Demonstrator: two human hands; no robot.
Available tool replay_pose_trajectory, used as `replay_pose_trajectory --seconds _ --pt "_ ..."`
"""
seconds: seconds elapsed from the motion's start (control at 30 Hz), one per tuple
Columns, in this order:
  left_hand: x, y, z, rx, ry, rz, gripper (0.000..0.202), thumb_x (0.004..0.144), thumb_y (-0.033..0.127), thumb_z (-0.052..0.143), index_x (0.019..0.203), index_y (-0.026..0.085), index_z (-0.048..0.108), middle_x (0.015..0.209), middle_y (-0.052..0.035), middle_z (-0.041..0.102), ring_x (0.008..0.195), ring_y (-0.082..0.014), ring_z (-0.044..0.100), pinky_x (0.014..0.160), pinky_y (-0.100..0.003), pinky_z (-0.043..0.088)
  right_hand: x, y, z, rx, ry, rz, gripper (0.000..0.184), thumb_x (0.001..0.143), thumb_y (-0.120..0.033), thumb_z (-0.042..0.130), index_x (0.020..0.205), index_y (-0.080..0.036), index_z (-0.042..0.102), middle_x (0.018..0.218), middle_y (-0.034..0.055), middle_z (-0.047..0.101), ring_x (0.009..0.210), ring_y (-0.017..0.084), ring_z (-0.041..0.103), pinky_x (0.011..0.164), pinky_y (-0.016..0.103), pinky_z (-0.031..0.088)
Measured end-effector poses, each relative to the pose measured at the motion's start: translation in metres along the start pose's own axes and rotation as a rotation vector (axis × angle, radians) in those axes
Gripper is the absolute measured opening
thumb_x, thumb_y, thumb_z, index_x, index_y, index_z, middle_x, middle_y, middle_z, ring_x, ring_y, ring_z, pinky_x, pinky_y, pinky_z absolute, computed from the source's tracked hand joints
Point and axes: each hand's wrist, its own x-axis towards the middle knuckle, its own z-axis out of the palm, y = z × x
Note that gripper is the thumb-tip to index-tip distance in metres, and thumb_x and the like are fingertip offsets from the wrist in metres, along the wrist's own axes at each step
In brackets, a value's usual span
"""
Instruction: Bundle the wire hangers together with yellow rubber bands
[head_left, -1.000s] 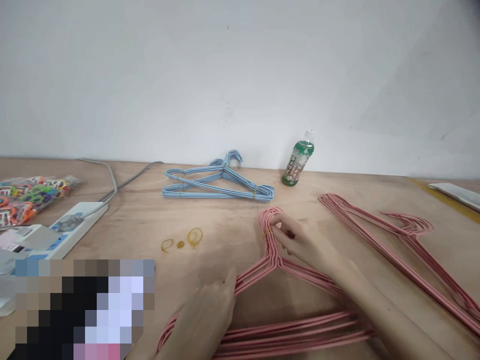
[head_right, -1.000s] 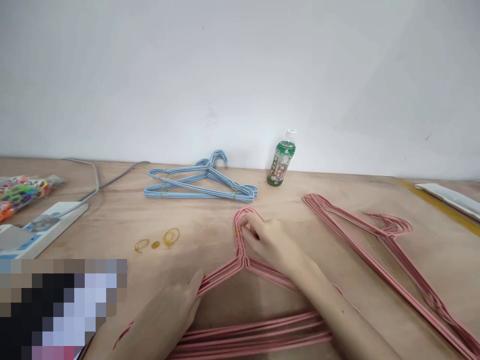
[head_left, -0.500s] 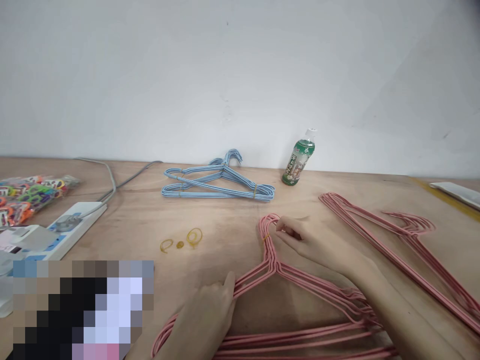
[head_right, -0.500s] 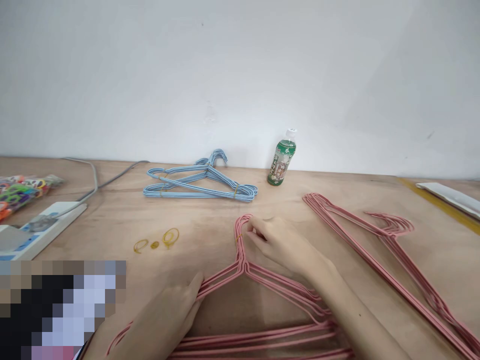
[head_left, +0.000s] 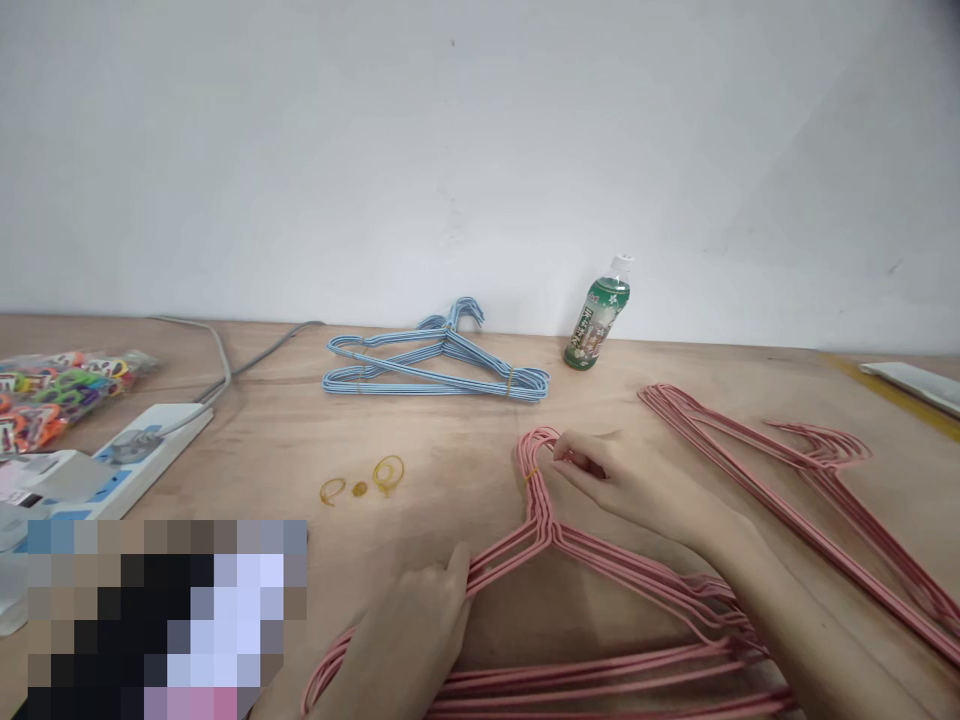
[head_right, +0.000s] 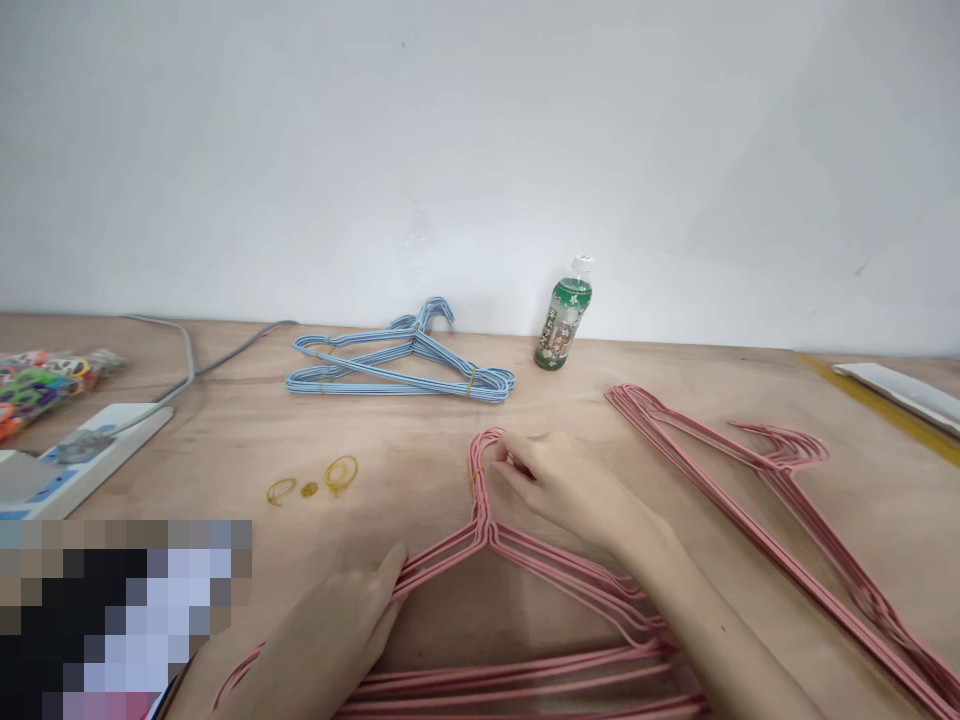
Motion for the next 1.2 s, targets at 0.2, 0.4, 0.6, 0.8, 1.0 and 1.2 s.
replay_pose_trajectory --seconds 0.2,0.4,0.6,0.8,1.0,1.2 --pt "0.0 0.001 -0.002 0.005 -0.01 -0.002 0.03 0.086 0.012 0.038 0.107 0.017 0.059 0.073 -0.01 0.07 0.062 -0.0229 0.067 0.056 -0.028 0.047 -0.001 -0.002 -0.002 0.013 -0.01 0.011 0.021 0.097 -0.03 0.04 0.086 -0.022 0.056 0.072 -0.0011 0.064 0.062 0.014 0.055 0.055 0.026 0.034" --pt "0.0 0.003 -0.006 0.029 -0.026 -0.003 0.035 0.084 0.004 0.036 0.106 0.016 0.06 0.076 -0.0103 0.071 0.065 -0.0226 0.069 0.059 -0.028 0.05 0.002 -0.02 0.009 0.029 0.037 0.045 0.013 0.092 -0.03 0.047 0.096 -0.023 0.057 0.081 0.0005 0.063 0.06 0.013 0.054 0.055 0.026 0.039" --pt "0.0 0.01 -0.014 0.086 -0.053 -0.025 0.032 0.087 0.006 0.035 0.103 0.019 0.061 0.084 -0.0094 0.071 0.075 -0.0285 0.07 0.061 -0.036 0.053 0.005 -0.031 0.034 -0.209 0.151 -0.107 0.02 0.086 -0.022 0.053 0.103 -0.02 0.063 0.127 0.0158 0.049 0.111 0.029 0.049 0.086 0.043 0.046" --pt "-0.003 0.013 -0.008 0.14 0.134 -0.022 0.03 0.084 0.004 0.043 0.098 0.021 0.063 0.083 -0.0055 0.07 0.073 -0.0247 0.069 0.062 -0.034 0.054 0.003 -0.024 0.019 -0.252 0.195 -0.116 0.014 0.083 -0.025 0.057 0.093 -0.024 0.067 0.134 0.0084 0.046 0.124 0.032 0.037 0.105 0.054 0.029" --pt "-0.007 0.013 0.006 0.174 0.424 0.182 0.02 0.078 0.003 0.052 0.082 0.02 0.064 0.078 -0.0031 0.067 0.075 -0.0233 0.064 0.066 -0.034 0.053 -0.002 -0.021 -0.001 -0.151 0.1 -0.076 0.013 0.084 -0.019 0.053 0.085 -0.024 0.066 0.106 0.0055 0.056 0.099 0.021 0.049 0.084 0.035 0.045" --pt "-0.008 0.012 0.016 0.175 0.531 0.29 0.02 0.075 0.005 0.056 0.088 0.019 0.062 0.078 -0.0016 0.065 0.076 -0.0228 0.06 0.066 -0.033 0.051 -0.011 -0.027 -0.004 -0.267 0.059 -0.064 0.007 0.078 -0.017 0.054 0.078 -0.02 0.061 0.101 0.0055 0.058 0.093 0.02 0.051 0.087 0.039 0.041"
